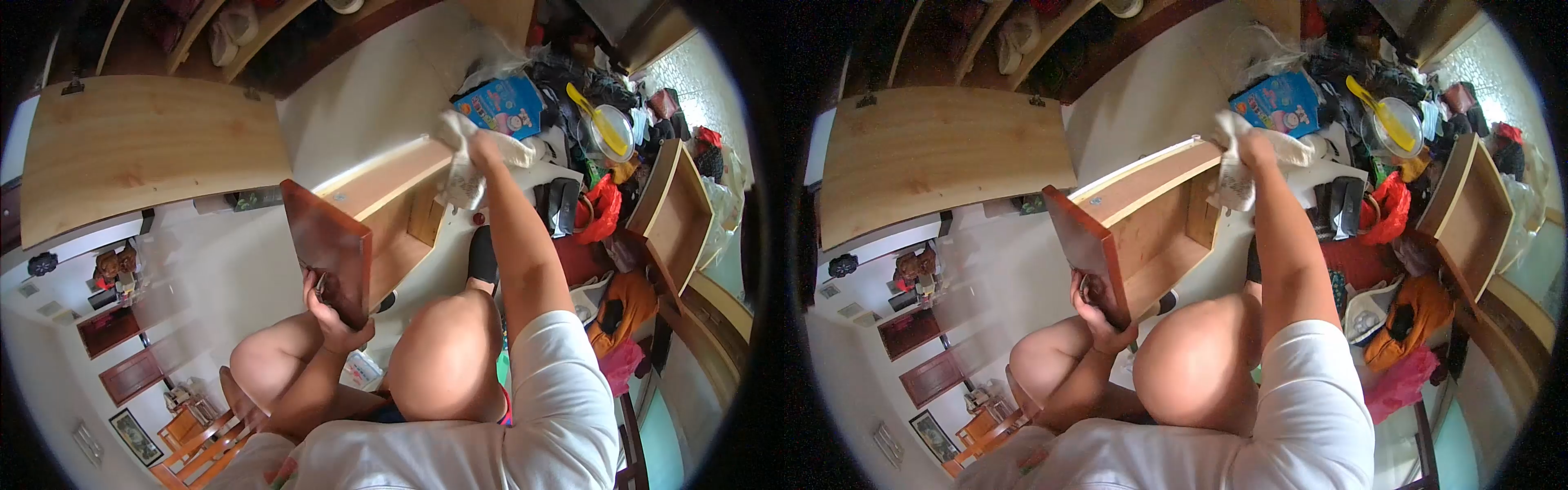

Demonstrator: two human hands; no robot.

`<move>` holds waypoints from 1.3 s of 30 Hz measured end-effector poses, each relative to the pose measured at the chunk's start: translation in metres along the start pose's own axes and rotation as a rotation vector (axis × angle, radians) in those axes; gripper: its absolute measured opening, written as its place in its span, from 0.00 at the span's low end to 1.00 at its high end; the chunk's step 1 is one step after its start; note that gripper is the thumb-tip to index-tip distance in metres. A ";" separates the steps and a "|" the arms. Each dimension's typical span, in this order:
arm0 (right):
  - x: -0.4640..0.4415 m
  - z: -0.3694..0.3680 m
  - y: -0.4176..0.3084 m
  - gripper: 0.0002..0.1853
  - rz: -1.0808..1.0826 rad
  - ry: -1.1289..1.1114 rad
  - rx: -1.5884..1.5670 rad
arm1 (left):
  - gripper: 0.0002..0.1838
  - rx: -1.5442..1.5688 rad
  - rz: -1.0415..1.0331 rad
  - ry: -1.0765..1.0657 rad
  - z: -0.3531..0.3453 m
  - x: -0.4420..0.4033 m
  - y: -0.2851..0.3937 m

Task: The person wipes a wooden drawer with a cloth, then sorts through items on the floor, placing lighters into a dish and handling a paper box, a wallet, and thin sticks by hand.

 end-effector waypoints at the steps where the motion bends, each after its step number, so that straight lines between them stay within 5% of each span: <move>1: -0.008 -0.011 0.019 0.23 0.007 -0.070 -0.334 | 0.59 0.122 -0.021 0.033 0.000 0.002 -0.008; 3: -0.010 -0.050 0.026 0.23 0.031 -0.275 -0.948 | 0.59 0.126 0.020 0.062 0.002 0.001 -0.012; 6: 0.057 -0.094 -0.025 0.18 -0.001 -0.436 -1.425 | 0.58 0.151 0.092 0.069 0.004 0.009 -0.024; 8: 0.059 -0.140 -0.007 0.18 -0.051 -0.664 -1.311 | 0.57 0.211 0.133 0.085 0.008 0.007 -0.039; 10: 0.056 -0.167 0.054 0.17 -0.197 -0.716 -0.574 | 0.54 0.264 0.206 0.147 0.016 -0.009 -0.038; 12: 0.065 -0.192 0.074 0.17 -0.247 -0.628 -0.858 | 0.53 0.345 0.182 0.203 0.020 -0.027 -0.040; 15: 0.051 -0.155 0.035 0.23 0.053 -0.338 -1.168 | 0.55 0.319 0.123 0.166 0.016 -0.023 -0.049; 17: 0.046 -0.139 -0.011 0.24 -0.020 -0.510 -1.515 | 0.57 0.269 0.162 0.139 0.013 -0.013 -0.045; 21: 0.023 -0.163 0.015 0.29 -0.005 -0.614 -1.158 | 0.56 0.332 0.184 0.203 0.009 -0.007 -0.043; 23: 0.032 -0.148 0.044 0.24 0.127 -0.514 -0.138 | 0.56 0.339 0.180 0.208 0.015 -0.017 -0.047; 24: 0.047 -0.160 0.032 0.22 0.535 -0.469 0.529 | 0.55 0.316 0.176 0.190 0.019 -0.024 -0.046; 26: 0.083 -0.126 0.050 0.20 0.182 -0.374 0.232 | 0.54 0.273 0.176 0.154 0.021 -0.041 -0.045; 28: 0.120 -0.077 -0.001 0.20 0.179 -0.116 0.125 | 0.54 0.273 0.135 0.163 0.018 -0.041 -0.038; 30: 0.135 -0.063 -0.072 0.20 0.565 0.029 0.205 | 0.54 0.260 0.107 0.127 0.010 -0.042 -0.022; 32: 0.112 -0.074 -0.115 0.18 0.673 0.035 0.301 | 0.55 0.144 0.002 0.080 0.003 -0.051 0.002; 35: 0.060 -0.120 -0.095 0.15 0.534 0.149 0.624 | 0.57 -0.067 0.042 0.056 -0.010 -0.064 0.031; 38: 0.065 -0.164 -0.055 0.15 0.334 -0.198 0.295 | 0.53 -0.007 0.033 0.072 -0.010 -0.086 0.038; 39: 0.068 -0.196 -0.043 0.17 0.427 -0.337 0.278 | 0.52 0.014 0.041 0.059 -0.009 -0.088 0.037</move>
Point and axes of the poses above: each hand's wrist, its own x-axis away from the middle knuckle, its own z-axis out of the back of the hand, y = z × x, the point moved 8 cm from there along -x, towards the middle knuckle, and after that the axes turned 13 degrees about -y, right-handed, at the moved point
